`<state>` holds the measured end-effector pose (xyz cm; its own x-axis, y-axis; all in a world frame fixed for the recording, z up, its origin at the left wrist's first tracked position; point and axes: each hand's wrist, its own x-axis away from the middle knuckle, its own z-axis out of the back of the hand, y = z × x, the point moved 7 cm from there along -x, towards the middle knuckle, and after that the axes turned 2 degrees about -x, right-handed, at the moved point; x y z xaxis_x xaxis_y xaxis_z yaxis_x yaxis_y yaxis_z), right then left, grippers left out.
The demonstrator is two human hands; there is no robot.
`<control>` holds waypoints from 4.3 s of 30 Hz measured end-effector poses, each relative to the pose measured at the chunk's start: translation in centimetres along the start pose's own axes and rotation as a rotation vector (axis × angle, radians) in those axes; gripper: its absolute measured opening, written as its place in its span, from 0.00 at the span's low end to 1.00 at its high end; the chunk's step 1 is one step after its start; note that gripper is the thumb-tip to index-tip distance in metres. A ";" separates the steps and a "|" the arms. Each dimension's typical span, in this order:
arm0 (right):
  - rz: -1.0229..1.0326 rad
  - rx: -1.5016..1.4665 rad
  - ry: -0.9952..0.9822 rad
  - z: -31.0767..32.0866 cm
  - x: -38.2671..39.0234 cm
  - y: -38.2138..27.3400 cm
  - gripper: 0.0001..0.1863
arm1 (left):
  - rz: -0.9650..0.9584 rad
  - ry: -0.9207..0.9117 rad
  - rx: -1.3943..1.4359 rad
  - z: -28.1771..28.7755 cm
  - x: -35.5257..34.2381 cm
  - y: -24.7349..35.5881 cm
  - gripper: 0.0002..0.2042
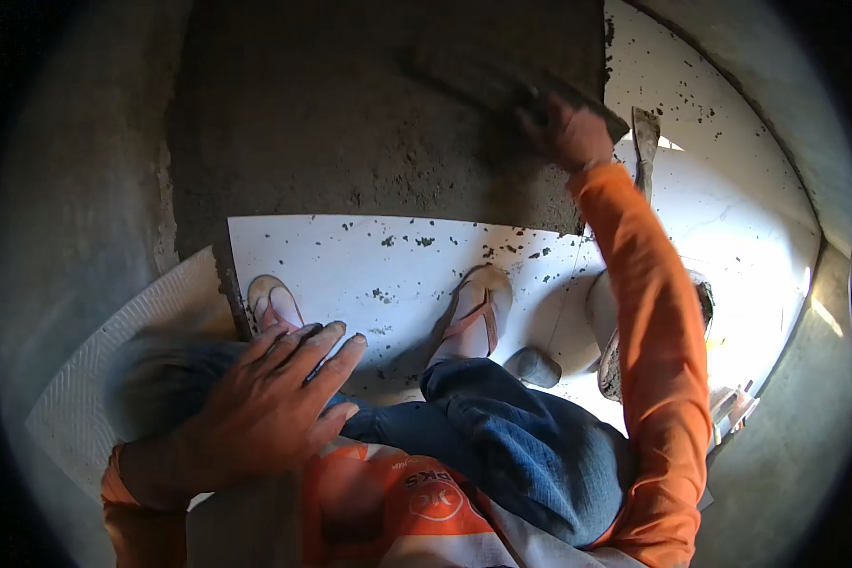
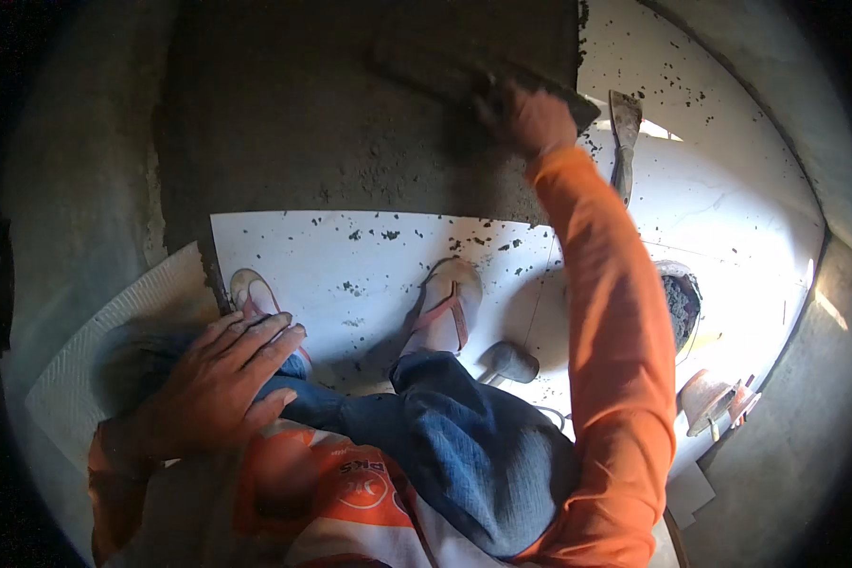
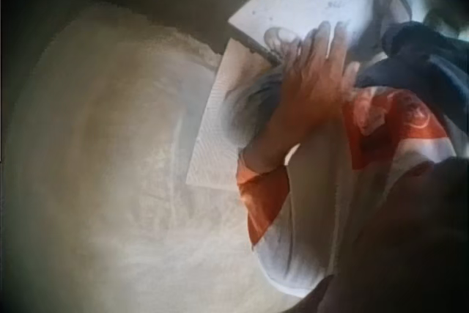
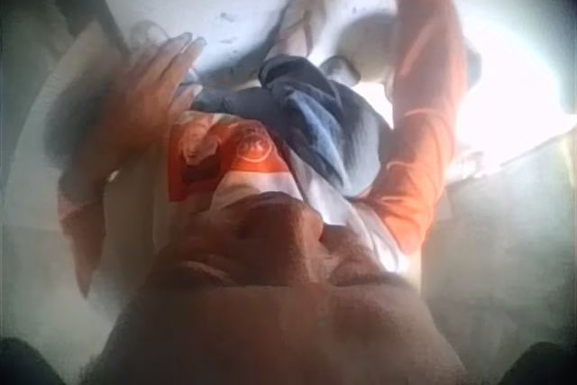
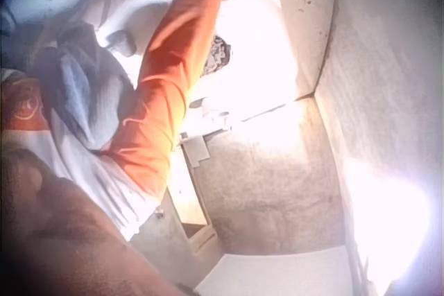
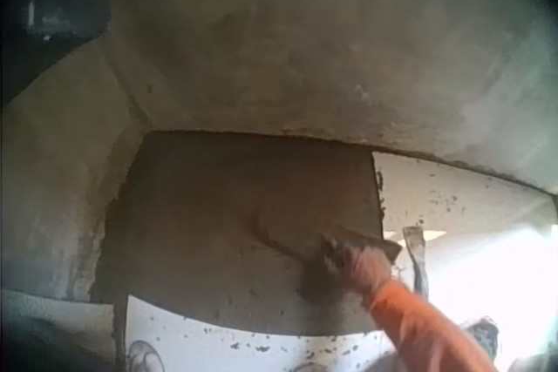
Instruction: The person lifts a large ceramic tile and then uses a trowel to spread and level mortar onto the concrete floor. They also handle a putty knife and reach for a bucket of mortar.
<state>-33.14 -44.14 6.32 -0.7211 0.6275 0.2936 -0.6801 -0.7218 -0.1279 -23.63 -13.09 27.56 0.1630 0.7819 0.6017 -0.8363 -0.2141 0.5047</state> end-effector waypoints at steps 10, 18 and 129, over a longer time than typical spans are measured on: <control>0.292 0.038 -0.347 -5.8 7.4 -5.4 0.27 | 0.092 0.165 -0.013 -0.2 4.3 0.1 0.25; 0.218 0.046 -0.235 -4.3 4.0 -7.2 0.28 | -0.024 0.214 -0.057 -1.2 3.5 0.1 0.25; -0.440 -0.657 0.349 -2.4 -14.7 -6.8 0.33 | -0.190 0.270 0.140 5.8 6.7 -3.3 0.24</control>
<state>-18.18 -47.75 0.56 -0.3005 0.9419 0.1504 -0.7676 -0.1452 -0.6242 -16.76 -10.58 33.52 0.1486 0.9379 0.3133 -0.7215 -0.1139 0.6830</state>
